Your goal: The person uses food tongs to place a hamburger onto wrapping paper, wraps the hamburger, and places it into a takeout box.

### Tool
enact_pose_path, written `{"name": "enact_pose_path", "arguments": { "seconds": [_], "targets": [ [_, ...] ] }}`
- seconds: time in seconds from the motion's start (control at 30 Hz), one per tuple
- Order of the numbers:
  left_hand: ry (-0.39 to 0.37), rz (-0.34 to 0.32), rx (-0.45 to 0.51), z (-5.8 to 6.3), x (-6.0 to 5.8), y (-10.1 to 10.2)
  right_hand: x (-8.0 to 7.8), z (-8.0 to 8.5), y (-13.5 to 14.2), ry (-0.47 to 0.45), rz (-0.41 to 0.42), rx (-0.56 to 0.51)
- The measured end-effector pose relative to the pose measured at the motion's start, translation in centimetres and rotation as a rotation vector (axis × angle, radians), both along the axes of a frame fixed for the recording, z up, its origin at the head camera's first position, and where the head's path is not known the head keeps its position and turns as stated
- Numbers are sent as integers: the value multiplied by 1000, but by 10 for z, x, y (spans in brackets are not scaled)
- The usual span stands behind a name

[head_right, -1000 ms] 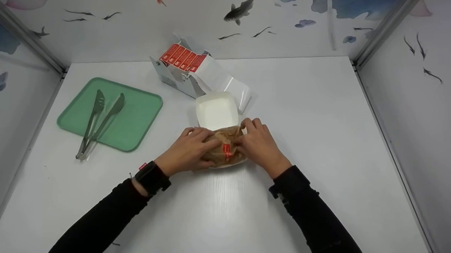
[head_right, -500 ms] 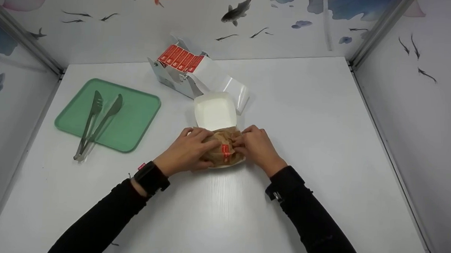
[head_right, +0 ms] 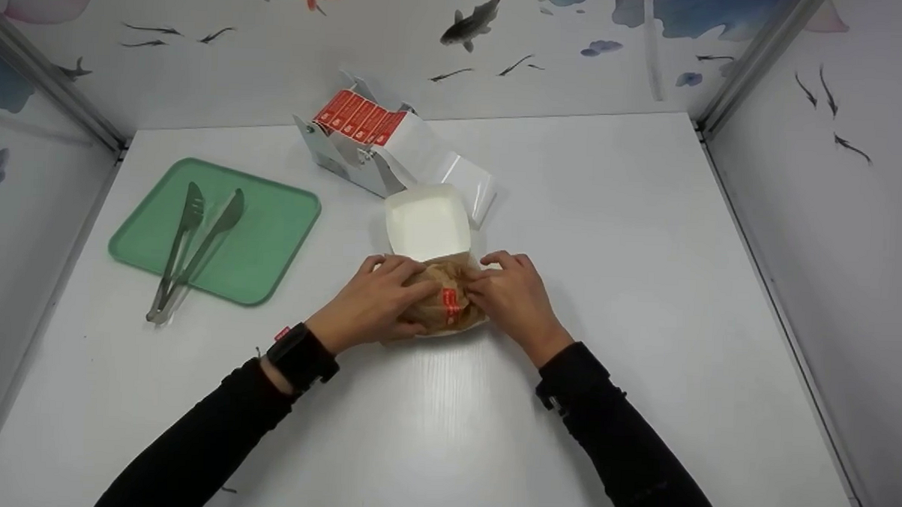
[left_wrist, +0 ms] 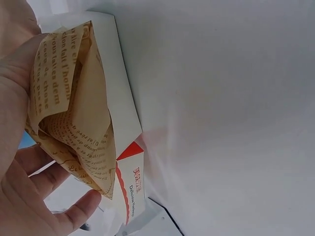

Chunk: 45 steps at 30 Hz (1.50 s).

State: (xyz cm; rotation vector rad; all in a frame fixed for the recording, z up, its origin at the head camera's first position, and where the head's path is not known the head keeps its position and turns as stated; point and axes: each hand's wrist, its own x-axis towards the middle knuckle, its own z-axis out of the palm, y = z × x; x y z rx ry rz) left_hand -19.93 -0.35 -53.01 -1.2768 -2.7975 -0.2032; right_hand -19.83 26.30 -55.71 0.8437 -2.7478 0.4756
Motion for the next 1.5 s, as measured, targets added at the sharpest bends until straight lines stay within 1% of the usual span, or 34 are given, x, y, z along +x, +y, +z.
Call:
{"name": "enact_pose_path", "arguments": {
  "seconds": [0.03,0.07,0.2,0.27,0.3,0.33,0.37,0.43,0.53,0.6,0.67,0.73,0.77,0.8,0.83,0.9,0.97,1.0,1.03,1.07,1.1,1.17,1.3,1.4,1.5],
  "targets": [
    [4,-1,1,0,0,0,0,1,1,-33,17,9],
    [6,-1,0,0,0,0,-1,2,1,-87,37,6],
    [-5,9,3,0,0,0,-1,9,4,-380,93,-58],
    [-15,14,6,0,1,0,1,12,2,-487,90,-95],
    [-17,14,9,0,1,0,3,13,0,-504,74,-106],
    [-16,12,12,0,1,0,5,14,-4,-508,54,-111],
    [-13,7,19,-1,1,-1,7,14,-8,-489,39,-110],
    [-6,-10,37,-2,0,-2,12,14,-17,-407,5,-64],
    [-25,-37,122,-4,0,-8,16,13,-29,-279,-14,25],
    [-37,-33,199,-6,1,-15,17,12,-34,-241,-21,60],
    [-23,14,269,-8,6,-24,18,11,-37,-252,-27,56],
    [-3,87,321,-9,14,-32,17,11,-37,-269,-36,46],
    [-20,130,347,-10,18,-35,17,11,-36,-282,-37,41],
    [-54,169,370,-10,22,-37,17,11,-36,-291,-37,37],
    [-108,198,400,-11,25,-39,17,11,-35,-298,-38,32],
    [-269,241,472,-12,29,-39,16,11,-33,-319,-36,16],
    [-451,289,550,-12,30,-37,16,11,-32,-345,-31,-2],
    [-521,314,582,-12,31,-36,17,10,-32,-361,-26,-10],
    [-573,338,613,-12,30,-34,17,9,-31,-380,-20,-20],
    [-609,361,642,-11,30,-32,17,9,-31,-400,-13,-31],
    [-628,377,668,-11,30,-30,18,8,-31,-418,-9,-39],
    [-628,391,708,-11,30,-25,19,8,-30,-444,-7,-50],
    [-568,375,738,-13,31,-15,22,9,-28,-450,3,-49],
    [-495,346,720,-18,33,-9,23,11,-27,-436,27,-40],
    [-397,298,650,-21,35,-5,23,11,-27,-429,47,-33]
  ]
}}
